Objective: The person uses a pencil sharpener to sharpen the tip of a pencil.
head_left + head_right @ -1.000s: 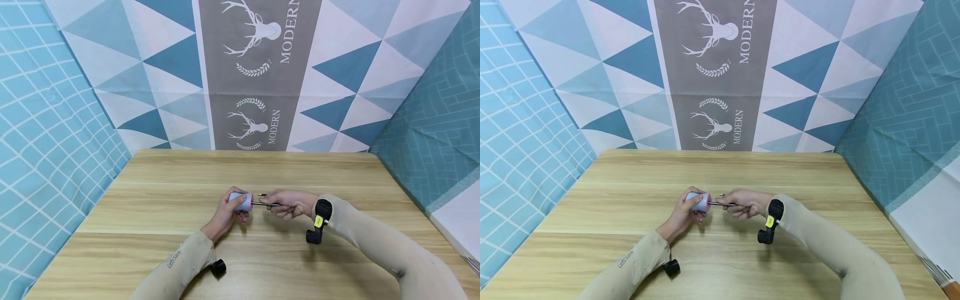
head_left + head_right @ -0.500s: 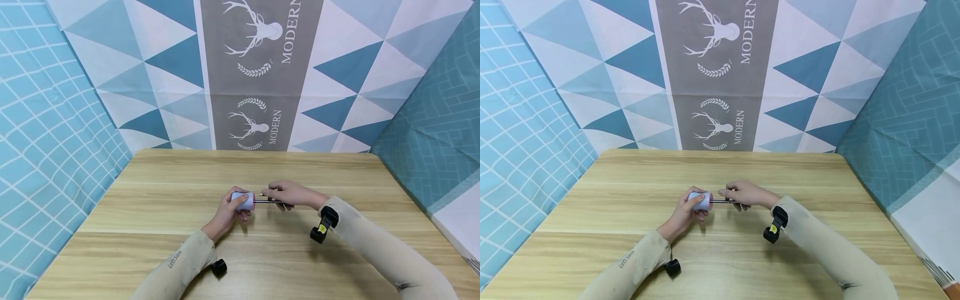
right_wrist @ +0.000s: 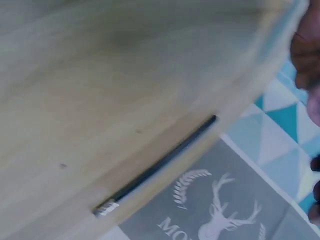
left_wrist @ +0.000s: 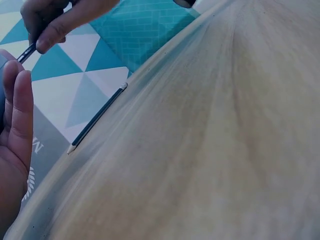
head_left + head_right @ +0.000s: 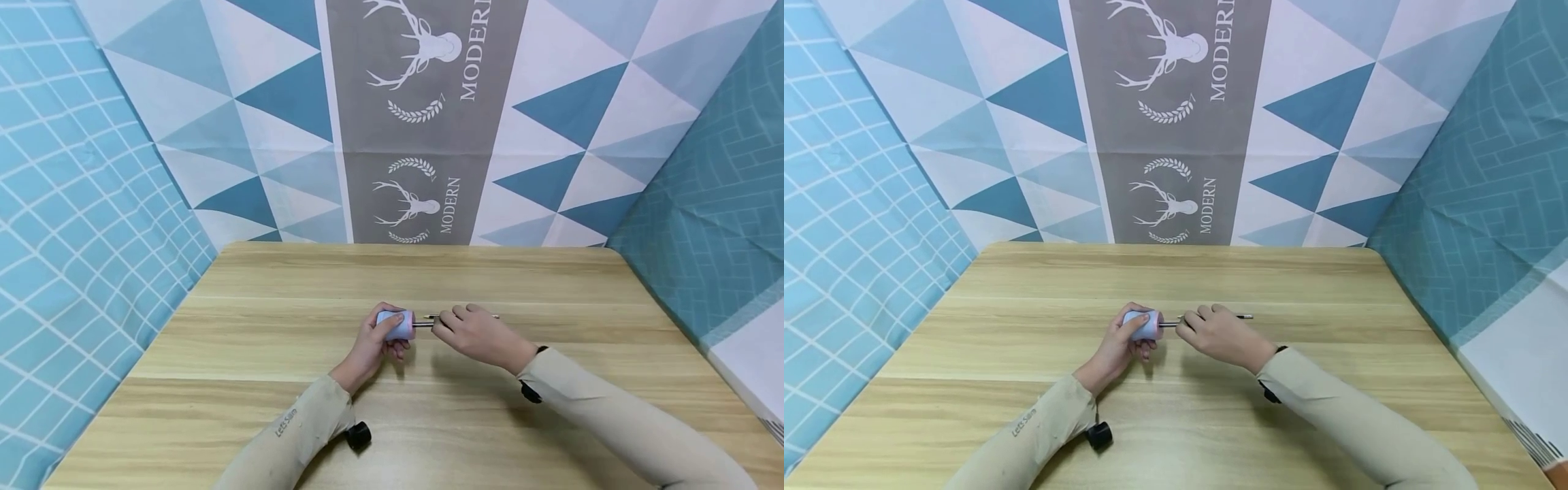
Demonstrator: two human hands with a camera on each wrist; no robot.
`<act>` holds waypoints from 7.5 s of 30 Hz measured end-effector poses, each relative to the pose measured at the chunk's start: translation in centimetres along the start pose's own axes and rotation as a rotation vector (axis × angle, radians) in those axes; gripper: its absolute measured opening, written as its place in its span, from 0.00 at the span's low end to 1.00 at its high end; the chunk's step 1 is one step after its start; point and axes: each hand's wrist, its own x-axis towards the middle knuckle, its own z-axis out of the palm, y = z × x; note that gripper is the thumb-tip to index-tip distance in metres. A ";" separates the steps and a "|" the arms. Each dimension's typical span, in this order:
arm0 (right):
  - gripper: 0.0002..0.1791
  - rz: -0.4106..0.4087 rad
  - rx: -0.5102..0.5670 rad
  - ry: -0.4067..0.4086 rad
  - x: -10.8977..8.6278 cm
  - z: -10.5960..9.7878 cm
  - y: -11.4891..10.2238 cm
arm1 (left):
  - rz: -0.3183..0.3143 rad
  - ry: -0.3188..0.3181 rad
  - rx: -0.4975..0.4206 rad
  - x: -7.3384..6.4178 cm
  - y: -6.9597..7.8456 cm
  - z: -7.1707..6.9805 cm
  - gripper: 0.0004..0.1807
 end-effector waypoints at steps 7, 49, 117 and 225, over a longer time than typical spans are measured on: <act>0.19 -0.006 -0.039 0.142 -0.1 2.3 -0.4 | -0.007 0.013 -0.020 0.0 0.0 0.0 0.03; 0.21 0.875 1.298 -0.491 1.5 -1.4 3.5 | -0.026 0.041 -0.025 0.0 0.1 -0.4 0.04; 0.08 0.194 0.121 -0.203 1.3 -1.5 -0.9 | -0.044 0.079 -0.041 0.0 0.0 0.2 0.03; 0.15 1.141 2.099 -0.776 2.3 2.0 1.5 | -0.037 0.007 -0.044 -0.2 0.0 0.0 0.03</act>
